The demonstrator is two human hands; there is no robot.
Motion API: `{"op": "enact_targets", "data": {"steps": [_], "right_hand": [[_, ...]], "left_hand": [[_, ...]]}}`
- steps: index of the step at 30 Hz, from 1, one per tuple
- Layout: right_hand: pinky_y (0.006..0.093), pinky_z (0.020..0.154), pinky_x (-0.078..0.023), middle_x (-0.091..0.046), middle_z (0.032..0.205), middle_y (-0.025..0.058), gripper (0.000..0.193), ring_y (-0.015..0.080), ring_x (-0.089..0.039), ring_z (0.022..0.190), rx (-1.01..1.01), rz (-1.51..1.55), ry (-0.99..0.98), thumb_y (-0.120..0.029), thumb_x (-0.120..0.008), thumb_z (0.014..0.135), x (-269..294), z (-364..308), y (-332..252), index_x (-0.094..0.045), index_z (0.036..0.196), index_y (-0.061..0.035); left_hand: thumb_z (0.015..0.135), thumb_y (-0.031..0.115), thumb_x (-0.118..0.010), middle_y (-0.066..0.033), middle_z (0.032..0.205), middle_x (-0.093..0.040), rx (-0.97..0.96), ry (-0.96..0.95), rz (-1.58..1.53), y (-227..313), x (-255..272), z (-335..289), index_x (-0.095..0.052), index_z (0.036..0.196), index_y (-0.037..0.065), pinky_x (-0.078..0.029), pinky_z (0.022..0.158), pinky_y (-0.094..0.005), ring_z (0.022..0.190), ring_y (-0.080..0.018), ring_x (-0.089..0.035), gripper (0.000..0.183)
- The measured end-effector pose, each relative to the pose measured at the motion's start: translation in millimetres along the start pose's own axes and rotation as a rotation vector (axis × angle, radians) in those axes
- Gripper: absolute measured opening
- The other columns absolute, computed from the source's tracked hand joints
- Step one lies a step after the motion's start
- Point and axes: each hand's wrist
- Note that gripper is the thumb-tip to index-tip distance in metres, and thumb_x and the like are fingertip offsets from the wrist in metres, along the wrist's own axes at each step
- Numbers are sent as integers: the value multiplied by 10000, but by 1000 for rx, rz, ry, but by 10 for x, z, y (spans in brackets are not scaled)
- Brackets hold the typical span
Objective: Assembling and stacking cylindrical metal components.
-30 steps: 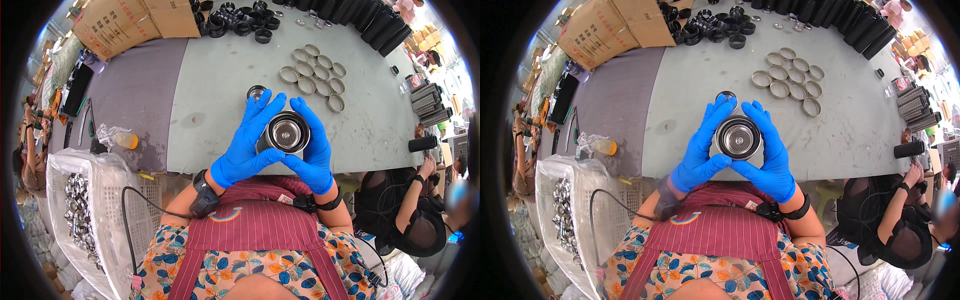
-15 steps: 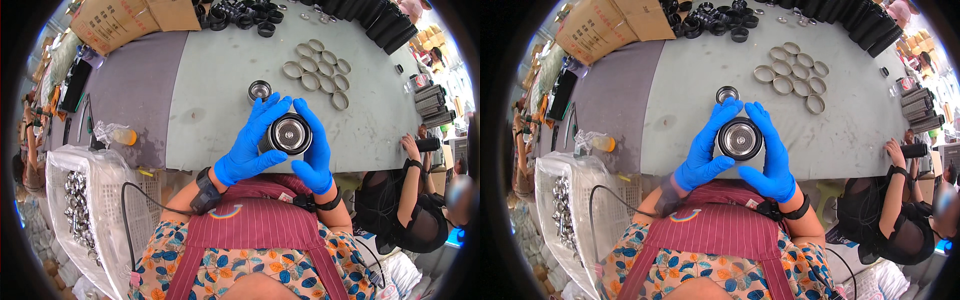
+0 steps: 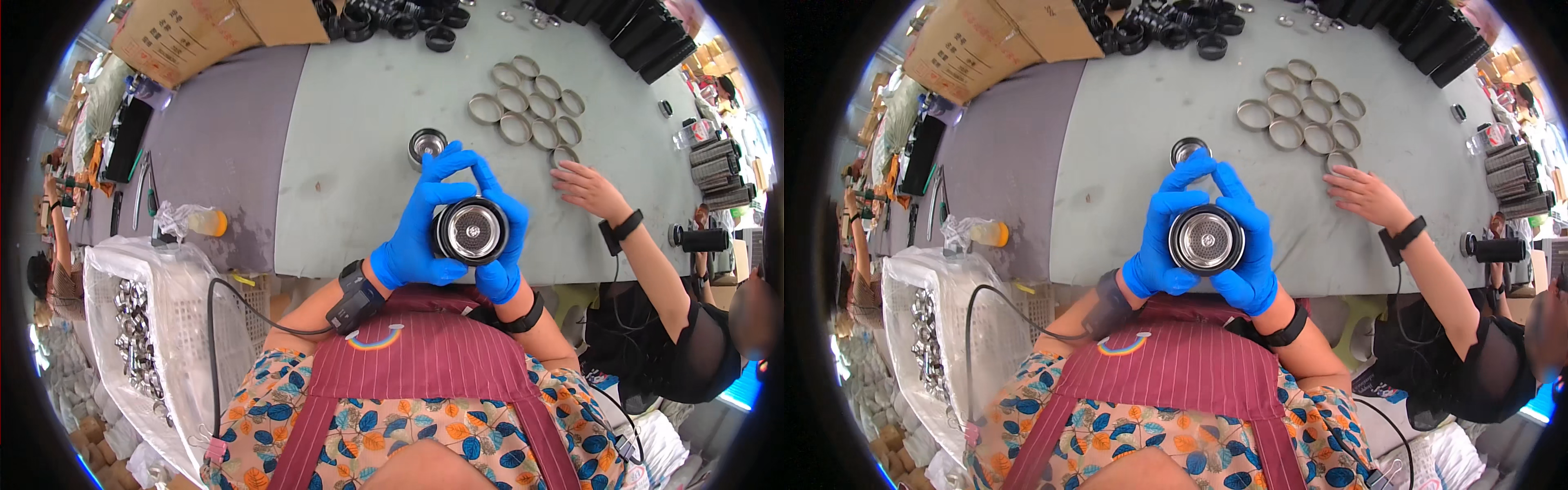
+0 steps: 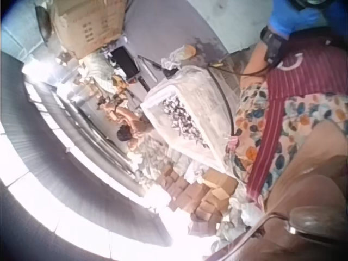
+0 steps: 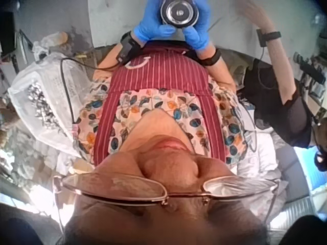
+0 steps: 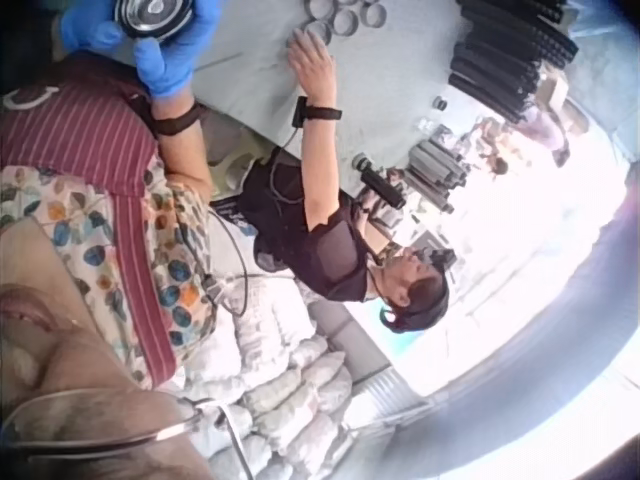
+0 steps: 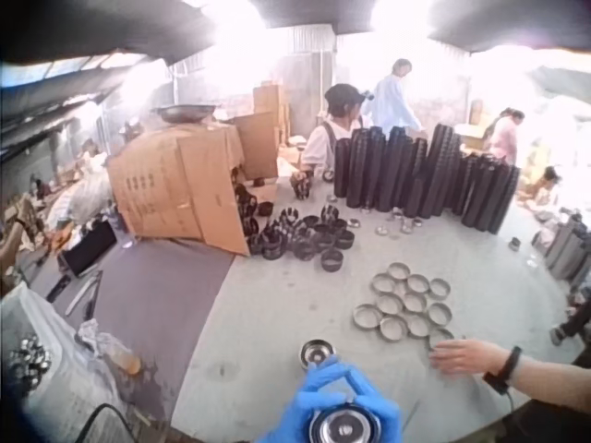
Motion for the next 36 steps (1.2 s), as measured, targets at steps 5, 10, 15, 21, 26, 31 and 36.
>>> {"op": "enact_targets", "data": {"steps": [5,10,15,21,26,31,36], "right_hand": [[468,1101,-315,-268,1506,278,712,384,-331,1380,34,40,-90,-364,-684,832,42,60,-82,-367,1384,-44],[451,1086,-346,-343,1478,243,740,325,-453,1297,-4,43,-79,-392,-641,859,-7,15,-163,-332,1404,1],[428,1071,-364,-404,1439,222,731,301,-474,1279,-48,86,-92,-317,-629,853,12,16,-171,-315,1424,15],[411,1080,-353,-479,1368,199,812,296,-477,1274,-130,9,-131,-258,-712,773,94,103,-291,-318,1424,25],[431,1094,-333,-495,1359,166,874,279,-490,1267,-118,-174,-132,-246,-806,669,137,329,-595,-383,1394,-1],[528,1148,-200,-591,1224,81,780,257,-562,1178,-172,-606,-362,-309,-814,687,124,435,-838,-466,1350,-91],[563,1152,-140,-628,1132,96,713,268,-603,1110,-169,-821,-464,-337,-826,674,76,565,-984,-539,1271,-74]], "left_hand": [[708,653,-684,-131,1349,-518,-45,11,354,458,171,166,-577,1218,138,-8,1133,-620,1372,-389,-320,732],[740,732,-572,36,1051,-676,-145,-441,877,897,171,429,-721,963,175,72,1101,-692,1228,-267,-503,618],[771,684,-570,32,928,-656,-166,-438,962,821,90,395,-698,863,150,39,1096,-707,1152,-256,-549,556],[811,619,-589,23,892,-629,-83,-560,919,862,54,542,-666,802,125,2,1086,-726,1117,-260,-554,499],[729,668,-667,-107,1233,-557,-11,-363,540,646,189,343,-600,1161,89,-6,1125,-657,1235,-312,-494,726],[666,568,-804,-199,1381,-438,134,-47,178,482,-5,42,-217,1495,34,-78,1161,-541,1299,-330,-432,1147],[655,363,-872,-177,1346,-485,472,13,39,347,-35,-214,-76,1516,10,-125,1168,-478,1230,-316,-504,1225]]}}
Point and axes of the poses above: each hand's wrist, its own z-axis towards the middle knuckle, its own x-axis out of the back of the hand, y = z × x
